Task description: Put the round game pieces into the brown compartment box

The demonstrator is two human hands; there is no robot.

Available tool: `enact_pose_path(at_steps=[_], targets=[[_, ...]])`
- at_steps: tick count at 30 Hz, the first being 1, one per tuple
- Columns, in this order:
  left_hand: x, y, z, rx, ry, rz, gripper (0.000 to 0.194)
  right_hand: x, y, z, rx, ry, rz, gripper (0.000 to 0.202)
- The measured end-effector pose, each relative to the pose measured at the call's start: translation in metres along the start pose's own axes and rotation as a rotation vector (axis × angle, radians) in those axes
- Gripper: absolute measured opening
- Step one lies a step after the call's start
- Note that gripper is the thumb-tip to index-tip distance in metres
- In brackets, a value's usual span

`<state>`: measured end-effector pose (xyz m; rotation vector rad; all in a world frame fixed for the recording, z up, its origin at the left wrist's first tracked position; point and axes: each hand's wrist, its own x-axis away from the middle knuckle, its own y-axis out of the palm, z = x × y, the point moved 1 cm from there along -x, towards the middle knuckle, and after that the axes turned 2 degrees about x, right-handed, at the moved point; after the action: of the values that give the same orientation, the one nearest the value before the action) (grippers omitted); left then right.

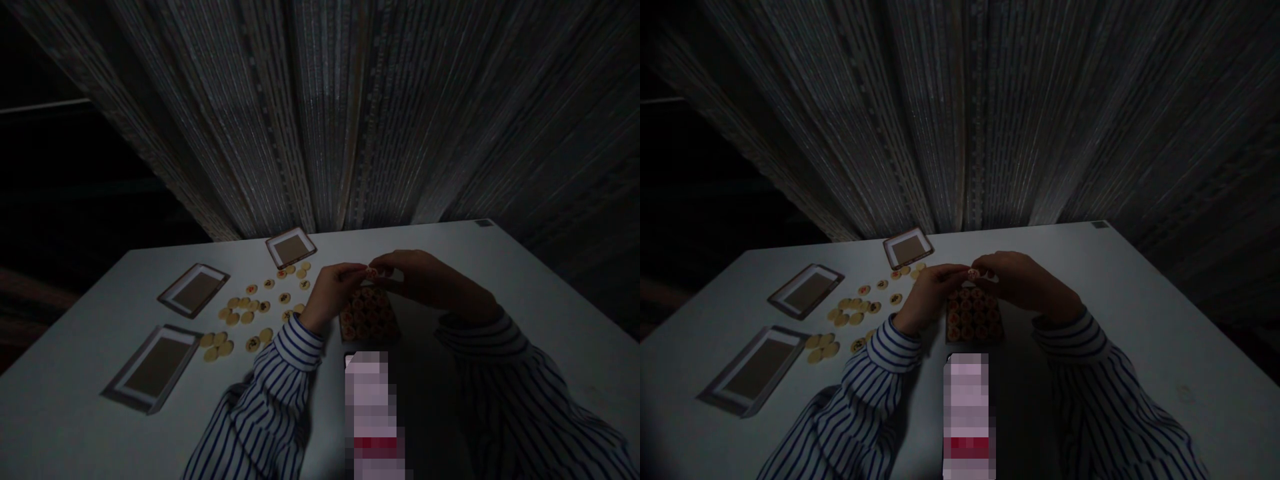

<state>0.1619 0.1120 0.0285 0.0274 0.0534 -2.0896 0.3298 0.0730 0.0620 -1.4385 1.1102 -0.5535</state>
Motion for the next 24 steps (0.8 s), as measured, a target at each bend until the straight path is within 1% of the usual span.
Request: enact_pose_path(at_steps=[3, 8, 11, 14, 17, 24], targets=[[-0.001, -0.001, -0.002, -0.102, 0.018, 0.001, 0.022, 0.000, 0.001, 0.002, -0.002, 0.035, -0.049, 0.028], [-0.002, -0.008, -0.004, -0.379, 0.070, 0.083, 0.025, -0.001, 0.003, 0.006, 0.029, 0.136, -0.162, 0.028], [-0.002, -0.013, -0.004, -0.492, 0.121, 0.113, 0.025, -0.001, 0.008, 0.012, 0.073, 0.188, -0.250, 0.026], [-0.002, -0.016, -0.004, -0.543, 0.134, 0.111, 0.025, 0.000, 0.015, 0.018, 0.119, 0.207, -0.328, 0.021], [-0.003, -0.018, -0.005, -0.555, 0.146, 0.106, 0.024, 0.001, 0.021, 0.023, 0.119, 0.197, -0.379, 0.019], [-0.004, -0.024, -0.007, -0.576, 0.161, 0.111, 0.023, 0.000, 0.028, 0.027, 0.128, 0.201, -0.413, 0.020]])
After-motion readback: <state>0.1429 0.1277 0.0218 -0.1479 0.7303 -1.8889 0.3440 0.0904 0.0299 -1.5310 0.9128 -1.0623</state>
